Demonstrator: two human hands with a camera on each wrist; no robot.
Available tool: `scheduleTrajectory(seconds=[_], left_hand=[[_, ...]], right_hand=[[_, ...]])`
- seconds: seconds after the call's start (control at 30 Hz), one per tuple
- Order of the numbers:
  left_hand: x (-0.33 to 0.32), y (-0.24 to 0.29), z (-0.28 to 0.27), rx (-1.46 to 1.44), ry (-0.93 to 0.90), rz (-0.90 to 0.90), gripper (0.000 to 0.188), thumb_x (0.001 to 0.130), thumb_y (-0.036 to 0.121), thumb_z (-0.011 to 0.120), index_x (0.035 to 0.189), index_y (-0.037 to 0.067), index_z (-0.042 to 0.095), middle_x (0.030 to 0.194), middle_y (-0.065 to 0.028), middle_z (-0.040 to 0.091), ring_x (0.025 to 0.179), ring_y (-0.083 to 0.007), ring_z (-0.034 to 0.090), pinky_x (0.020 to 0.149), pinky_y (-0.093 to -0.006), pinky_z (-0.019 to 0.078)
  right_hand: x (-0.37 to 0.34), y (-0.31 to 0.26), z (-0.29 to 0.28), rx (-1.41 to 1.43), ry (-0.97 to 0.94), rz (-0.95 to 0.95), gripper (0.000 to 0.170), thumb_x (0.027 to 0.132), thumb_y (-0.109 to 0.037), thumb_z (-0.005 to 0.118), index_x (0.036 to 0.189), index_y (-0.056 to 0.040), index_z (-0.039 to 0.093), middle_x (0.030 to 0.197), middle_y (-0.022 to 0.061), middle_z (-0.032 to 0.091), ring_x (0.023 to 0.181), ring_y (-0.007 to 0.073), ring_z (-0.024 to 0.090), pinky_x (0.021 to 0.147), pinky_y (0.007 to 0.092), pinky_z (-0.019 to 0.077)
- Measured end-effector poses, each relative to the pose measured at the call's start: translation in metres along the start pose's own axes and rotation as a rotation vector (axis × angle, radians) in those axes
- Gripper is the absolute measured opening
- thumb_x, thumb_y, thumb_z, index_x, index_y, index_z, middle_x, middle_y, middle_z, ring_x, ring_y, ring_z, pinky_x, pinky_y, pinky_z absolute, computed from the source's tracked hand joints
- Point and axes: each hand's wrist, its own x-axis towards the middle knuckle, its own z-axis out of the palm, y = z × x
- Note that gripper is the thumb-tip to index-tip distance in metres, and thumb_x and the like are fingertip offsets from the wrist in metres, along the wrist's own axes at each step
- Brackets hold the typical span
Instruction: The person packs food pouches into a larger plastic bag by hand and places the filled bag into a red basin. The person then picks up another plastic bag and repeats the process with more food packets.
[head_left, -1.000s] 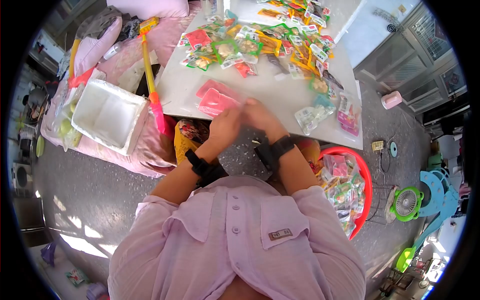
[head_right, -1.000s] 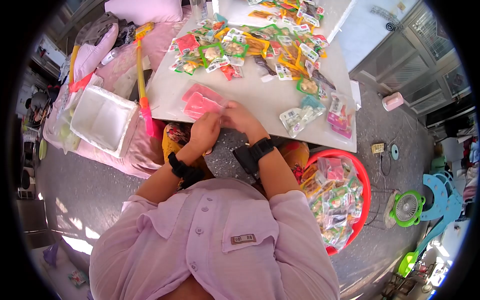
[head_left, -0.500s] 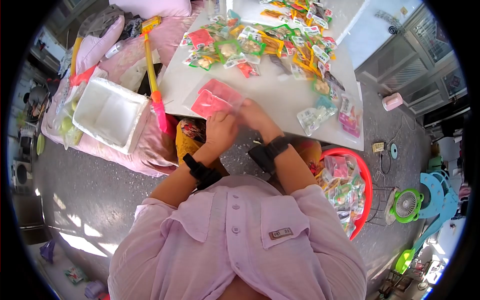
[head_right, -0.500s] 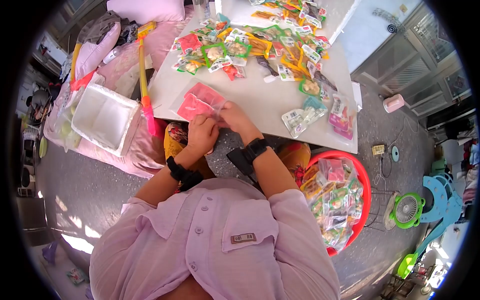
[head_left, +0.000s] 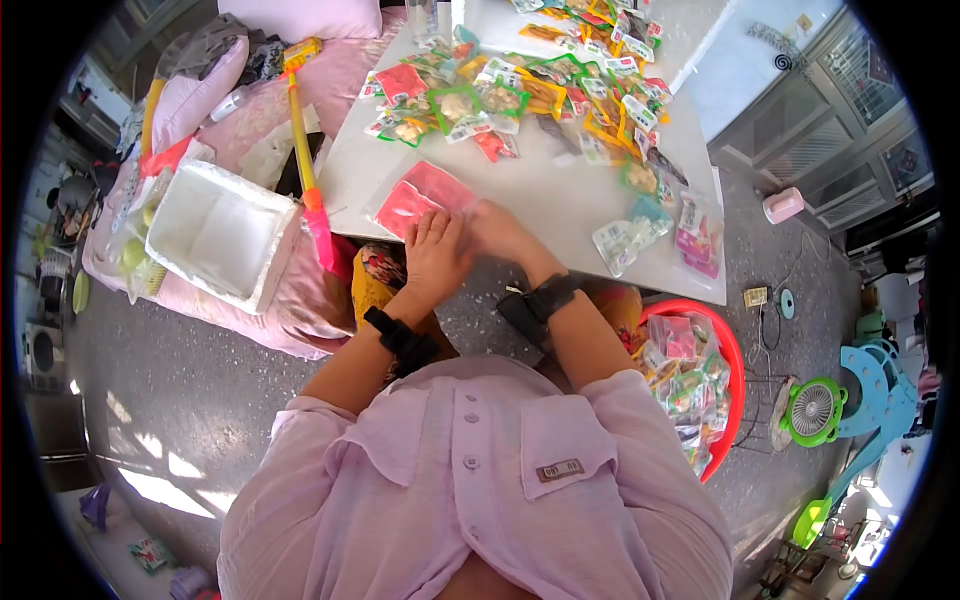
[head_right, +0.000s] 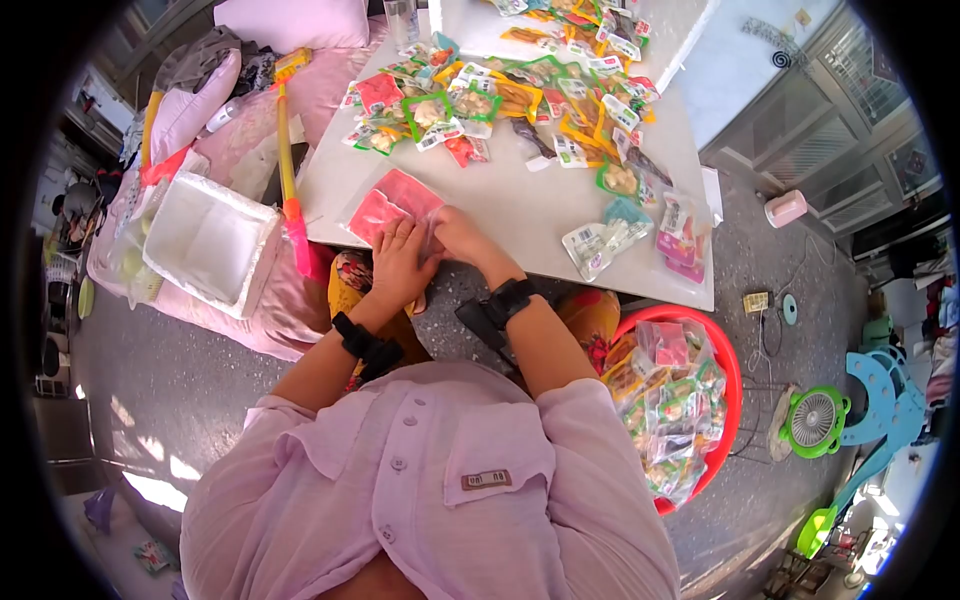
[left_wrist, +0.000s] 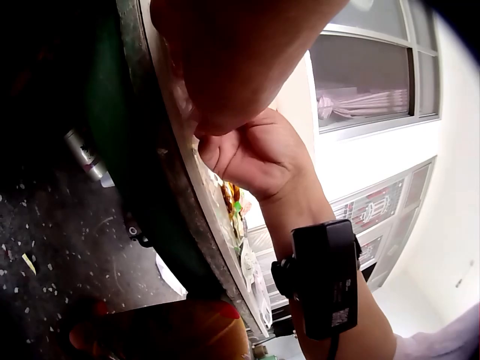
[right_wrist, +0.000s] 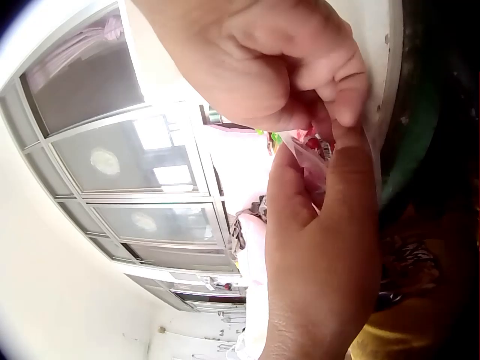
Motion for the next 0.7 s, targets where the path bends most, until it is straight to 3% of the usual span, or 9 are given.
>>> scheduleTrajectory(seconds=[0.07, 0.13, 0.23, 0.33, 0.43, 0.63, 0.7], left_hand=[[0.006, -0.004, 0.002, 0.025, -0.043, -0.02, 0.046, 0.066, 0.02, 0.056, 0.109, 0.007, 0.047, 0.113, -0.0132, 0.044, 0.111, -0.0294, 0.036, 0.092, -0.0427, 0.0242], [0.013, -0.007, 0.003, 0.047, -0.079, -0.052, 0.045, 0.067, 0.021, 0.055, 0.109, 0.007, 0.047, 0.113, -0.0133, 0.044, 0.111, -0.0289, 0.036, 0.092, -0.0425, 0.0245], [0.026, -0.015, 0.005, 0.07, -0.065, -0.088, 0.042, 0.067, 0.019, 0.053, 0.107, 0.008, 0.048, 0.111, -0.0125, 0.045, 0.11, -0.0286, 0.036, 0.091, -0.0424, 0.025], [0.027, -0.02, 0.013, 0.069, -0.008, -0.079, 0.037, 0.066, 0.015, 0.051, 0.103, 0.009, 0.05, 0.108, -0.0111, 0.046, 0.108, -0.0279, 0.037, 0.09, -0.0425, 0.0258], [0.021, -0.016, 0.013, 0.05, -0.004, -0.063, 0.034, 0.066, 0.014, 0.05, 0.099, 0.009, 0.051, 0.107, -0.0112, 0.046, 0.107, -0.0281, 0.037, 0.09, -0.0427, 0.0261], [0.012, -0.017, 0.011, 0.052, 0.024, -0.013, 0.034, 0.065, 0.017, 0.054, 0.097, 0.008, 0.053, 0.109, -0.0127, 0.045, 0.107, -0.0304, 0.037, 0.09, -0.0433, 0.0269], [0.01, -0.017, 0.009, 0.087, 0.03, 0.018, 0.032, 0.064, 0.017, 0.055, 0.095, 0.008, 0.054, 0.108, -0.0121, 0.046, 0.107, -0.0302, 0.038, 0.089, -0.0433, 0.0275]], right_hand=[[0.002, 0.004, -0.014, -0.272, 0.018, -0.094, 0.015, 0.073, -0.008, 0.044, 0.084, -0.0009, 0.052, 0.073, 0.0133, 0.056, 0.07, 0.0252, 0.056, 0.054, 0.0349, 0.0453], [0.001, -0.001, -0.028, -0.523, 0.184, -0.094, 0.015, 0.072, -0.009, 0.046, 0.082, -0.0003, 0.053, 0.072, 0.0154, 0.057, 0.071, 0.0286, 0.056, 0.057, 0.0359, 0.0446], [0.011, 0.005, -0.048, -0.396, 0.478, -0.064, 0.019, 0.071, -0.011, 0.049, 0.087, -0.0014, 0.053, 0.085, 0.0164, 0.058, 0.078, 0.03, 0.055, 0.066, 0.0369, 0.0436], [0.026, 0.007, -0.064, -0.567, 0.668, -0.11, 0.019, 0.071, -0.011, 0.049, 0.088, -0.0039, 0.053, 0.084, 0.0158, 0.057, 0.079, 0.0296, 0.054, 0.071, 0.0381, 0.0421], [0.041, 0.013, -0.074, -0.746, 0.726, -0.209, 0.019, 0.071, -0.012, 0.05, 0.089, -0.0056, 0.053, 0.086, 0.0146, 0.055, 0.082, 0.0305, 0.052, 0.073, 0.0392, 0.0418], [0.068, 0.008, -0.066, -1.075, 0.638, 0.078, 0.019, 0.074, -0.015, 0.05, 0.091, -0.0084, 0.055, 0.093, 0.01, 0.054, 0.093, 0.0282, 0.049, 0.071, 0.0404, 0.0422], [0.071, 0.015, -0.064, -1.101, 0.729, -0.019, 0.014, 0.071, -0.015, 0.051, 0.081, -0.0067, 0.054, 0.084, 0.0113, 0.055, 0.083, 0.0286, 0.051, 0.067, 0.0407, 0.0422]])
